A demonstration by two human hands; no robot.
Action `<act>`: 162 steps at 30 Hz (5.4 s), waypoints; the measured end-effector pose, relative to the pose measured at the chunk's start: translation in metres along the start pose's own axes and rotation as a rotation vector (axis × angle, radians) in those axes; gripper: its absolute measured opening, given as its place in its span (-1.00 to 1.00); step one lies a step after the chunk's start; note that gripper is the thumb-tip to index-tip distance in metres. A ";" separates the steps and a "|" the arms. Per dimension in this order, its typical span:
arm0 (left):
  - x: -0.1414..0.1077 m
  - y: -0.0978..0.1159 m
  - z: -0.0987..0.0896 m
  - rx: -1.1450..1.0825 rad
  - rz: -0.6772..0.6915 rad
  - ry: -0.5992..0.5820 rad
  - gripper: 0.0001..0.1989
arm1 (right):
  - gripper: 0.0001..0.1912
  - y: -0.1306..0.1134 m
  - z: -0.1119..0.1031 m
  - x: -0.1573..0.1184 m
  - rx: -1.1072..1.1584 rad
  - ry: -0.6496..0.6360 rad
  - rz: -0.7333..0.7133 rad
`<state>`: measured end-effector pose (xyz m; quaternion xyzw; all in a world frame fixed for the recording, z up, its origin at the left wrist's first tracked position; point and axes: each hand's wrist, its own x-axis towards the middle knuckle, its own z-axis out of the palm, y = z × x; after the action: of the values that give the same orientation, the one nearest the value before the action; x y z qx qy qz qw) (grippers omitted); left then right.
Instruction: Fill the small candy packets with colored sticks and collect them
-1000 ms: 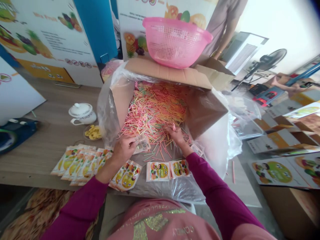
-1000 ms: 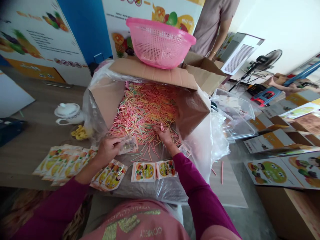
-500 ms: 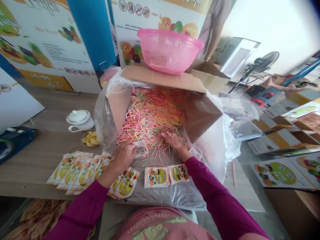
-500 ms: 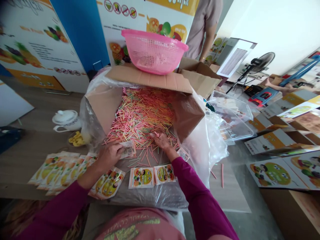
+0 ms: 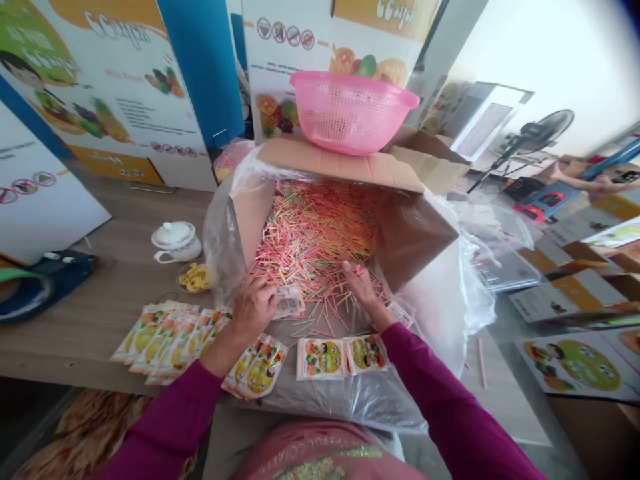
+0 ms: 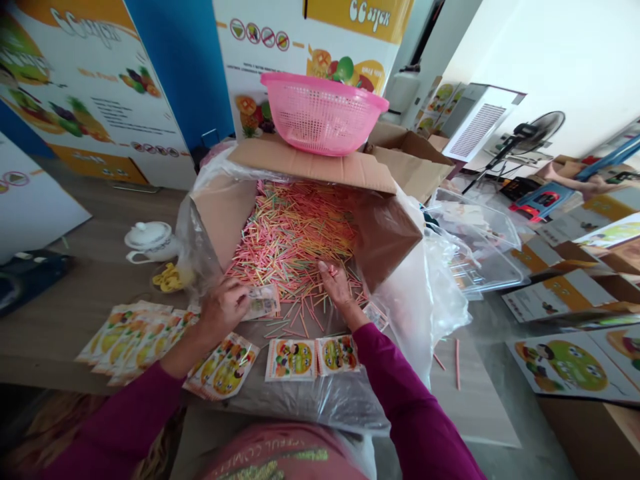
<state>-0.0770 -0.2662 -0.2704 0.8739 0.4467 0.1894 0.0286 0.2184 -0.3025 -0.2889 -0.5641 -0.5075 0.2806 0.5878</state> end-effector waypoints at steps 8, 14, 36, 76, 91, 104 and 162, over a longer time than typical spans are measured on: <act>-0.009 -0.006 0.001 -0.085 0.035 -0.209 -0.80 | -0.48 -0.010 0.012 0.002 0.171 0.194 -0.015; 0.000 -0.017 0.005 -0.180 -0.021 -0.123 -0.74 | -0.37 -0.012 0.025 -0.002 0.140 0.119 0.015; 0.002 -0.004 -0.002 -0.381 -0.166 -0.047 -0.82 | -0.30 -0.038 0.029 -0.026 0.194 -0.018 0.079; 0.034 0.064 0.014 -1.026 -0.119 0.071 -0.68 | -0.36 -0.112 0.029 -0.006 0.140 -0.195 -0.184; 0.041 0.070 0.021 -1.205 -0.212 0.067 -0.70 | -0.42 -0.094 0.033 -0.006 0.277 -0.266 -0.092; 0.011 0.060 0.011 -1.283 -0.342 -0.032 -0.62 | -0.48 -0.068 -0.008 -0.001 0.078 0.125 -0.109; -0.056 0.039 -0.004 -0.713 0.164 0.345 -0.86 | -0.79 -0.143 0.031 -0.091 -0.759 -0.395 -0.764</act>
<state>-0.0773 -0.3343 -0.2753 0.7974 0.2802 0.4780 0.2393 0.1261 -0.4023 -0.1836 -0.4491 -0.8407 -0.0538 0.2978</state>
